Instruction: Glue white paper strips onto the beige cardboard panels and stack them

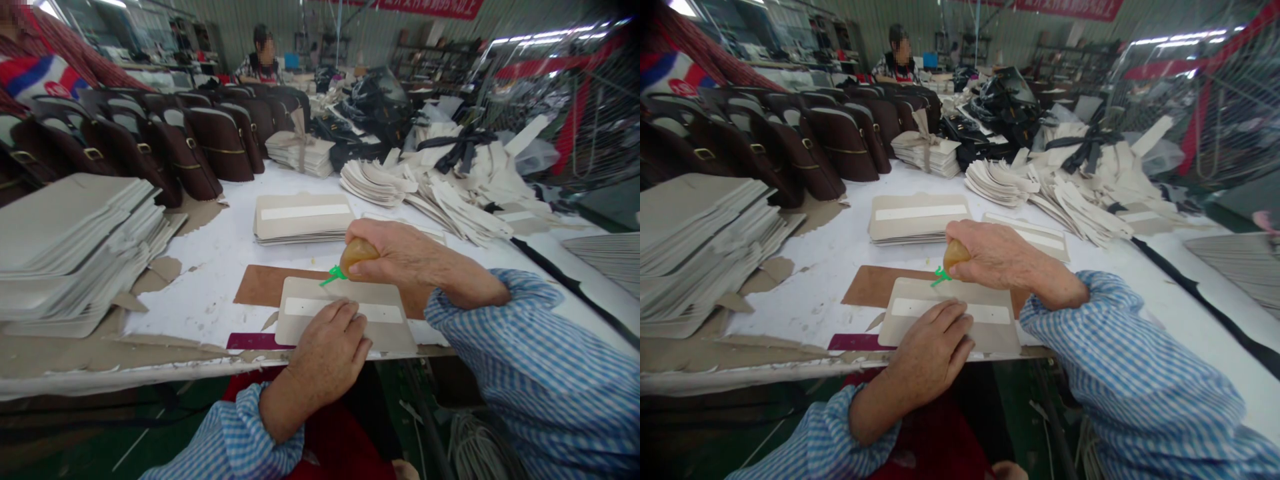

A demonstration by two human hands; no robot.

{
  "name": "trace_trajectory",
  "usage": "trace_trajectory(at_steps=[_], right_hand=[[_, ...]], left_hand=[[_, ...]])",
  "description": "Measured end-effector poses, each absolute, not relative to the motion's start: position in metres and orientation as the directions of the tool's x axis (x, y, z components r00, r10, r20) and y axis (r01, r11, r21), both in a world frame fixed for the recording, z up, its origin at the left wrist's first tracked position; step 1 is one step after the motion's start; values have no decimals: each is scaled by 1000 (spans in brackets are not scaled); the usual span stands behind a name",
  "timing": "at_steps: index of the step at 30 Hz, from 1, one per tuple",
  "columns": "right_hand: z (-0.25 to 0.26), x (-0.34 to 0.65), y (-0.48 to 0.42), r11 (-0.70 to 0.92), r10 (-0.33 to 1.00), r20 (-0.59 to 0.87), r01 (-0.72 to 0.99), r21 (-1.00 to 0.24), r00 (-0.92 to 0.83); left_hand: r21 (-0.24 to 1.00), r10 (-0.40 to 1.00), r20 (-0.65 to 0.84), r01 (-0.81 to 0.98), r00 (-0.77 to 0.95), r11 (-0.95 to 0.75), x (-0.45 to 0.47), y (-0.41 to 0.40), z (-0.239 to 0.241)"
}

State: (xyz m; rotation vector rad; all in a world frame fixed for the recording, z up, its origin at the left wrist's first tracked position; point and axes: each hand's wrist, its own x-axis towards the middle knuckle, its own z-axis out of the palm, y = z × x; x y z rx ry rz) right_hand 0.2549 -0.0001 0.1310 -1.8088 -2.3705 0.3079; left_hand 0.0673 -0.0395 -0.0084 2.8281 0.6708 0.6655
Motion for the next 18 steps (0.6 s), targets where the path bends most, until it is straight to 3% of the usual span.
trace_trajectory(at_steps=[10, 18], right_hand=[[133, 259, 0, 217, 974, -28, 955, -200, -227], [131, 254, -5, 234, 968, -10, 920, -314, -250]], left_hand=[[241, 449, 401, 380, 799, -893, 68, -39, -10], [261, 461, 386, 385, 799, -885, 67, -38, -9]])
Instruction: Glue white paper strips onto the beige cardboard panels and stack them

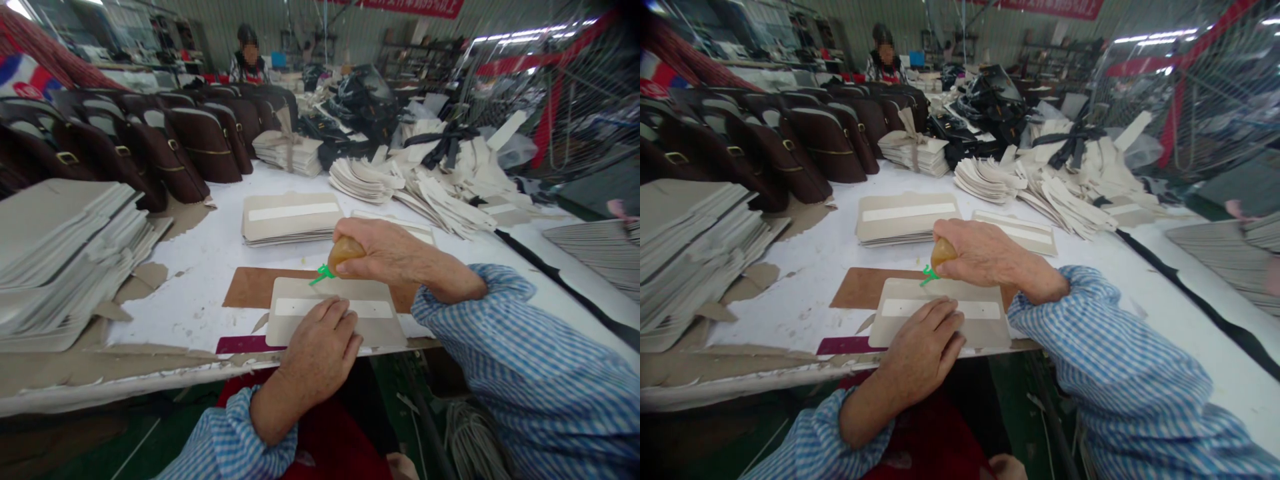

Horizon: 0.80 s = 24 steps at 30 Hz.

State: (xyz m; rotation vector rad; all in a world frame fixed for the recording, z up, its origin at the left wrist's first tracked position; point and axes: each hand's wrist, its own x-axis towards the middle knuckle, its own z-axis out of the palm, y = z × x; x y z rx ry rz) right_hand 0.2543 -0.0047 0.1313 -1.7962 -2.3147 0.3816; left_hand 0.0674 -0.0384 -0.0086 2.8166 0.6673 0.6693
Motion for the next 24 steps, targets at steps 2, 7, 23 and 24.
trace_trajectory(at_steps=[2, 7, 23, 24], right_hand=[[131, 255, -4, 250, 965, 1, 912, -326, -264], [130, 264, -5, 238, 969, 10, 930, -281, -246], [128, 281, -10, 201, 978, -10, 945, -260, -210], [128, 282, -10, 206, 976, -10, 944, -259, -216]], left_hand=[[267, 463, 383, 384, 799, -884, 68, -38, -9], [270, 471, 392, 391, 790, -880, 67, -38, -13], [290, 475, 383, 385, 792, -876, 67, -37, -13], [291, 476, 386, 385, 790, -876, 67, -37, -13]])
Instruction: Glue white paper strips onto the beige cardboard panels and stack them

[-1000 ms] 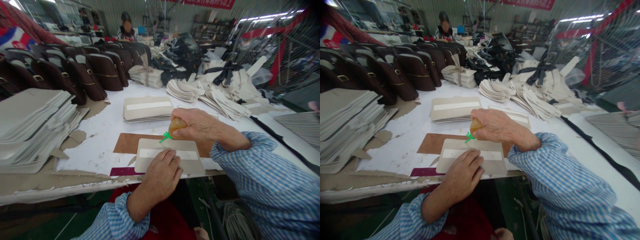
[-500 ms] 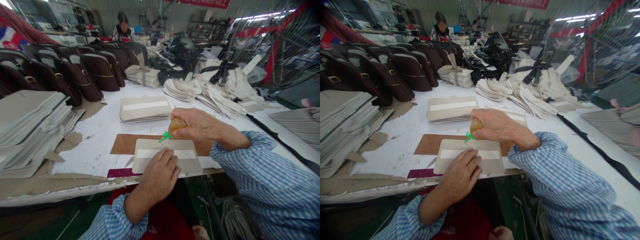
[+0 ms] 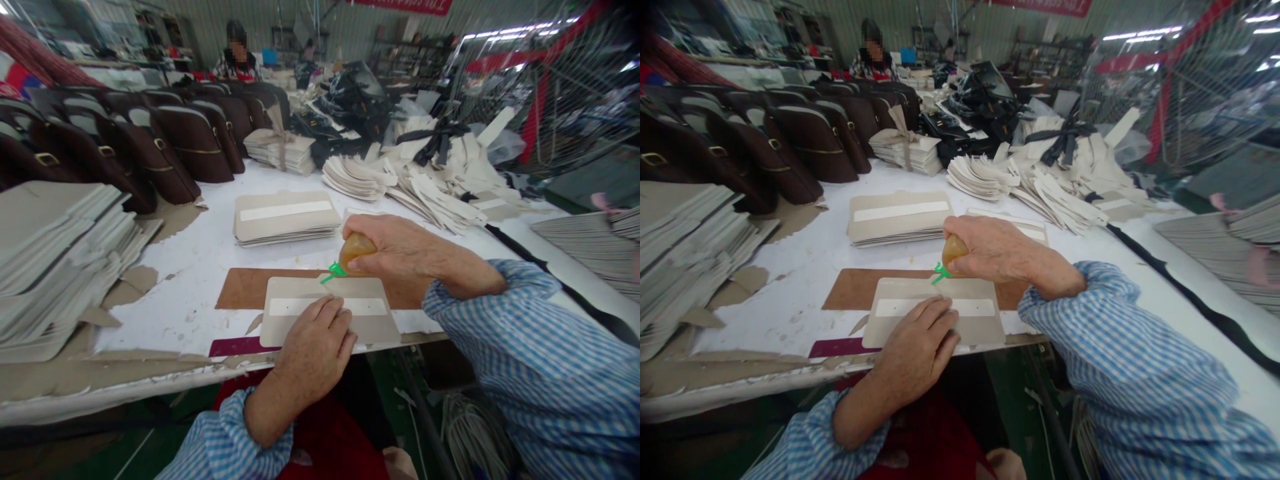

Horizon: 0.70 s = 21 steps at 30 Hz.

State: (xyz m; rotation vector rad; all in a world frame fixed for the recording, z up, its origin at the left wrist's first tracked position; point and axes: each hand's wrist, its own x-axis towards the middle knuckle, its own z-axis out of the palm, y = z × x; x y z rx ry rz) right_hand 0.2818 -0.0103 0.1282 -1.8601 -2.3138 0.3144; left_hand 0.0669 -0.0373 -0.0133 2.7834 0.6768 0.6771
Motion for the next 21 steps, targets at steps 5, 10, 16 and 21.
trace_trajectory(at_steps=[5, 10, 16, 21], right_hand=[[126, 288, -12, 201, 977, -11, 940, -276, -212], [129, 291, -18, 168, 983, -23, 946, -279, -181], [130, 299, -25, 103, 992, -34, 946, -308, -119], [128, 311, -31, 53, 996, -51, 947, -316, -73]], left_hand=[[275, 466, 403, 381, 788, -883, 67, -38, -12], [278, 470, 392, 385, 791, -880, 67, -37, -11], [275, 461, 398, 376, 793, -885, 66, -36, -10], [267, 452, 402, 370, 797, -890, 67, -36, -9]])
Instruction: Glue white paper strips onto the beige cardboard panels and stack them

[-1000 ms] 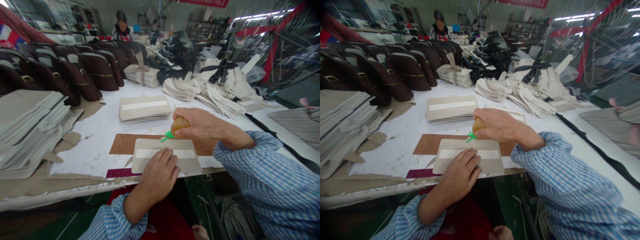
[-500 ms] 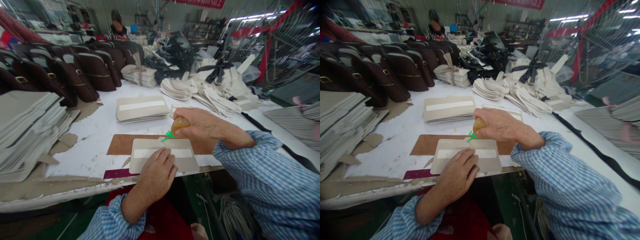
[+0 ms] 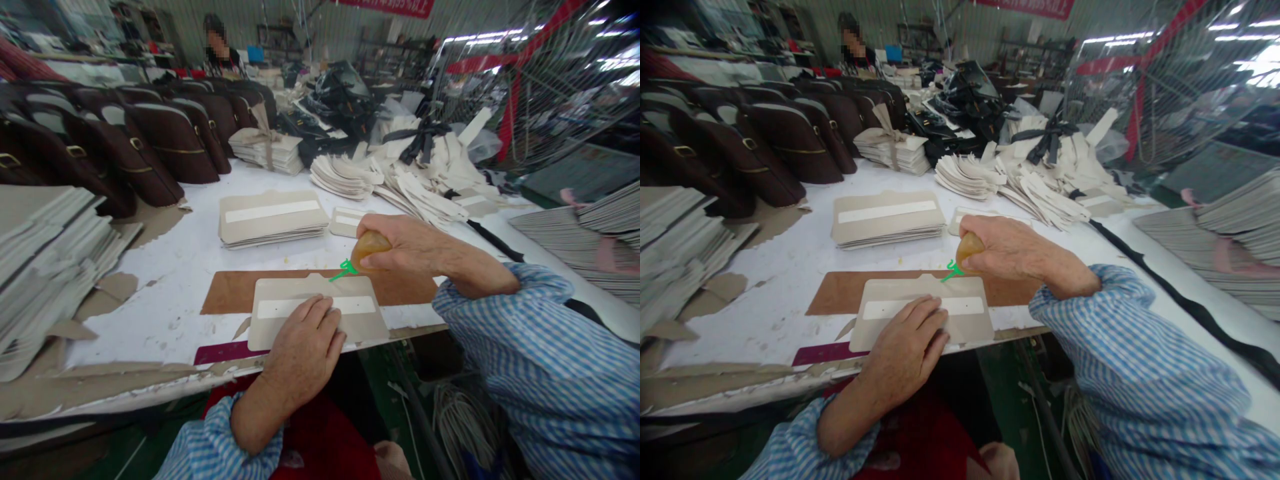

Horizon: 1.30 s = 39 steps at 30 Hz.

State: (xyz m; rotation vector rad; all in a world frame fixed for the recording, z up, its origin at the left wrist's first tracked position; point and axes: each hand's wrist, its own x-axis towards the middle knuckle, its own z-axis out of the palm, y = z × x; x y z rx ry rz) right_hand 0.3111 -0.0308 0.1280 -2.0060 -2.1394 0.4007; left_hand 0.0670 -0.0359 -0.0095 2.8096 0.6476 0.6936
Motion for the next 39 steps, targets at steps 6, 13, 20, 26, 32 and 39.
trace_trajectory(at_steps=[6, 13, 20, 26, 32, 39], right_hand=[[123, 331, -43, 22, 998, -52, 931, -364, -44], [121, 346, -65, -93, 995, -77, 912, -400, 68], [117, 365, -77, -191, 981, -112, 885, -424, 158], [111, 377, -84, -214, 977, -104, 868, -449, 187], [111, 365, -81, -218, 976, -98, 844, -491, 195], [110, 340, -65, -107, 994, -60, 820, -563, 89]], left_hand=[[274, 462, 390, 379, 797, -884, 66, -36, -11], [269, 464, 381, 384, 800, -883, 66, -35, -11], [265, 454, 393, 374, 800, -889, 66, -35, -10], [276, 460, 371, 377, 807, -884, 67, -36, -10], [287, 466, 373, 377, 803, -880, 66, -36, -10], [283, 458, 369, 372, 809, -884, 67, -37, -10]])
